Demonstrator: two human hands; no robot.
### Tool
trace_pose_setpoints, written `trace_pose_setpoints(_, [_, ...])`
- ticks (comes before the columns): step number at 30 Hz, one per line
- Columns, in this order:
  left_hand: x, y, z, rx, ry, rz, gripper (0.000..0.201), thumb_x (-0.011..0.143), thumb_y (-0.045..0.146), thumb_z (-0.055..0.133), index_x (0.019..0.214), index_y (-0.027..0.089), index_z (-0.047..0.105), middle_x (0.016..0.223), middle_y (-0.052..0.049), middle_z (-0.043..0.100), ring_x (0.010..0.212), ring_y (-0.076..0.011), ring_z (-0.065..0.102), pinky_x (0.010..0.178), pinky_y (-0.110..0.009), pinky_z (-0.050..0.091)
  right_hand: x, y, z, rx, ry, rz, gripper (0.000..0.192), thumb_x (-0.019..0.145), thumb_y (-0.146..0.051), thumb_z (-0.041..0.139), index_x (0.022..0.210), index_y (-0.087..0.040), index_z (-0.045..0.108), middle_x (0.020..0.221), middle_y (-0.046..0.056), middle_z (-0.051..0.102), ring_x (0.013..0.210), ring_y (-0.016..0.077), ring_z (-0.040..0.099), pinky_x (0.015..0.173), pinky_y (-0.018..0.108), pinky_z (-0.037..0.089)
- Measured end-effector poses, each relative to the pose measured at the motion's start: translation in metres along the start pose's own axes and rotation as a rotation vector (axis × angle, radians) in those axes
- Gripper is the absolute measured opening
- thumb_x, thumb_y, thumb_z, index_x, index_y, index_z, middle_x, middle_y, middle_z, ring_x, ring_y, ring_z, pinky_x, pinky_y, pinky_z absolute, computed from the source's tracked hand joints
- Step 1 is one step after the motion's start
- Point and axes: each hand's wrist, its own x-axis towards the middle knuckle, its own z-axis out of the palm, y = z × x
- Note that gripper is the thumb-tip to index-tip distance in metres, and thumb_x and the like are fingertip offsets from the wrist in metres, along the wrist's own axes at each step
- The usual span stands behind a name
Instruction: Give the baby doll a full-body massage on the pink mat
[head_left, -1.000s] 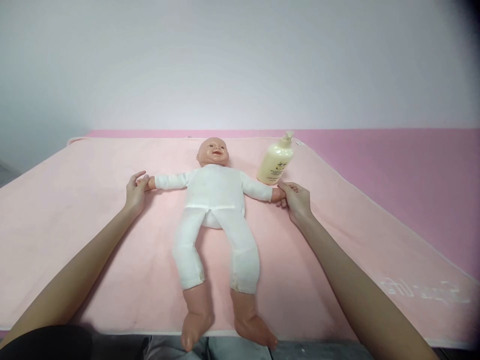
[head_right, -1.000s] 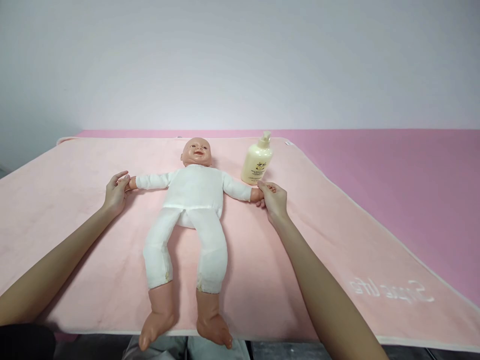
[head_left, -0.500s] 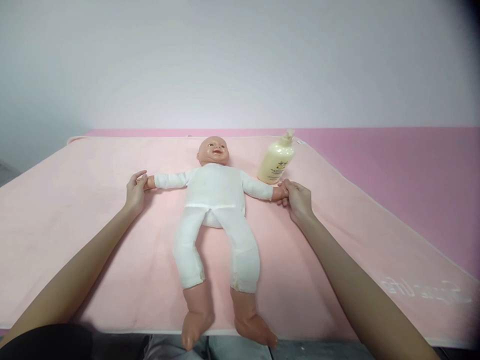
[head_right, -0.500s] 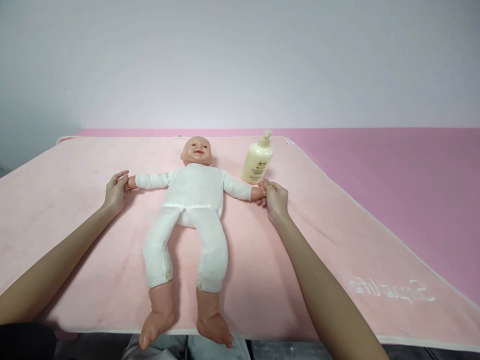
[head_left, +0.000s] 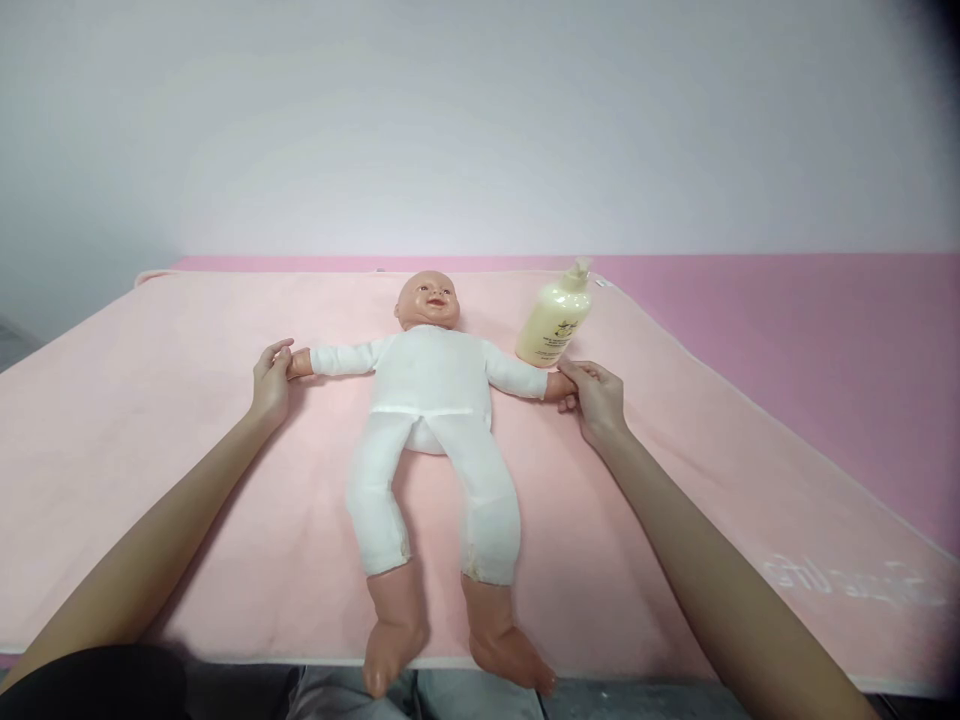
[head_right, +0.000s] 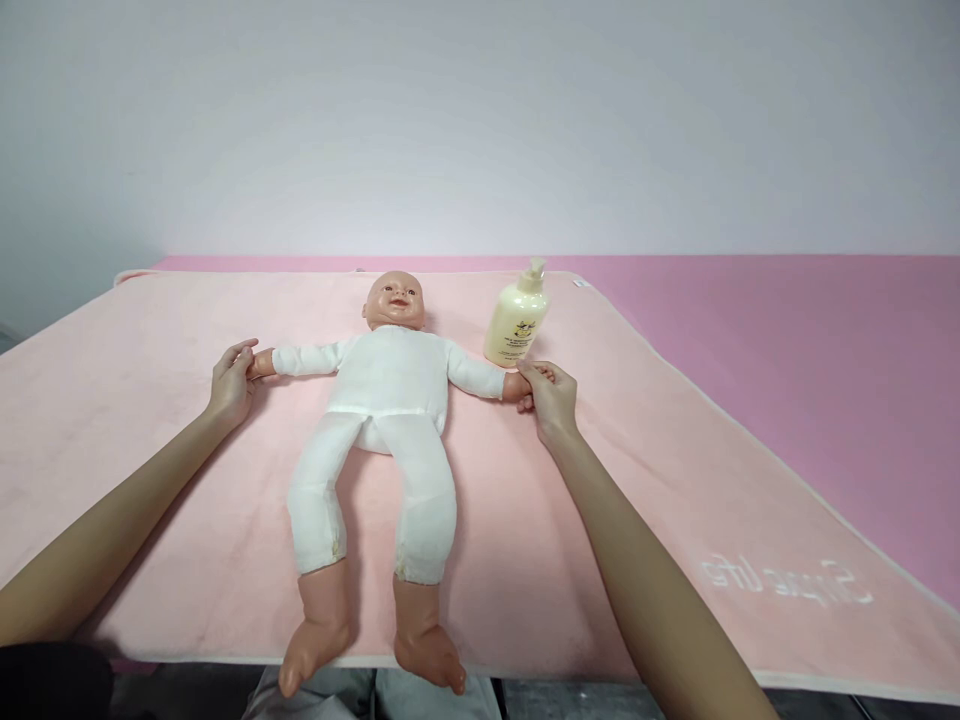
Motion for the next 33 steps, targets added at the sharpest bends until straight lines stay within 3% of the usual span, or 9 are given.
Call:
trace_pose_setpoints(11, [0.0044, -0.0071, -0.0037, 0.035, 0.022, 0.064, 0.032, 0.084, 0.045, 0.053, 0.102, 0.019, 0.062, 0.083, -0.005, 0.061, 0.072, -0.0178, 0.063, 0.057, -0.031, 0.057, -0.0001, -0.0007, -0.0004, -0.005, -0.006, -0.018, 0.026, 0.065, -0.037, 0.075, 0.065, -0.017, 0.059, 0.043, -0.008, 0.042, 0.028, 0.0051, 0.034, 0.024, 0.019, 0.03])
trace_pose_setpoints(17, [0.0064, -0.0029, -0.0014, -0.015, 0.131, -0.001, 0.024, 0.084, 0.034, 0.05, 0.098, 0.021, 0.064, 0.076, -0.002, 0.052, 0.067, -0.0147, 0.06, 0.054, -0.027, 0.056, 0.0008, 0.0022, -0.0012, -0.024, 0.016, -0.013, 0.027, 0.073, -0.04, 0.069, 0.063, -0.017, 0.059, 0.043, -0.007, 0.045, 0.027, 0.0054, 0.034, 0.025, 0.02, 0.032])
trace_pose_setpoints(20, [0.0069, -0.0003, -0.0012, -0.066, 0.146, -0.037, 0.026, 0.084, 0.038, 0.05, 0.099, 0.02, 0.063, 0.077, -0.002, 0.052, 0.069, -0.0159, 0.061, 0.059, -0.032, 0.058, 0.0009, 0.002, -0.0012, -0.007, 0.029, -0.013, 0.03, 0.074, -0.044, 0.069, 0.064, -0.018, 0.058, 0.045, -0.006, 0.047, 0.028, 0.0054, 0.034, 0.024, 0.02, 0.032])
trace_pose_setpoints(23, [0.0061, 0.0006, -0.0016, -0.078, 0.117, -0.049, 0.031, 0.082, 0.043, 0.056, 0.101, 0.019, 0.062, 0.083, -0.004, 0.055, 0.074, -0.018, 0.063, 0.065, -0.037, 0.059, 0.0011, 0.0015, -0.001, 0.007, 0.007, -0.009, 0.033, 0.07, -0.047, 0.071, 0.065, -0.018, 0.058, 0.045, -0.006, 0.047, 0.028, 0.006, 0.036, 0.024, 0.02, 0.032])
trace_pose_setpoints(26, [0.0046, -0.001, -0.0022, -0.022, 0.051, -0.027, 0.033, 0.075, 0.033, 0.068, 0.105, 0.021, 0.061, 0.092, -0.005, 0.059, 0.081, -0.0181, 0.064, 0.07, -0.037, 0.059, 0.0023, 0.0029, -0.0012, -0.012, 0.001, -0.019, 0.029, 0.063, -0.04, 0.077, 0.065, -0.018, 0.059, 0.041, -0.008, 0.044, 0.027, 0.0062, 0.035, 0.024, 0.02, 0.031])
trace_pose_setpoints(33, [0.0049, -0.0081, -0.004, 0.042, 0.005, 0.022, 0.032, 0.081, 0.037, 0.061, 0.108, 0.021, 0.06, 0.103, -0.009, 0.064, 0.092, -0.0202, 0.064, 0.072, -0.036, 0.059, 0.0034, 0.0055, -0.0015, -0.044, 0.007, -0.04, 0.02, 0.064, -0.031, 0.073, 0.063, -0.018, 0.057, 0.041, -0.008, 0.045, 0.026, 0.0068, 0.036, 0.024, 0.02, 0.03])
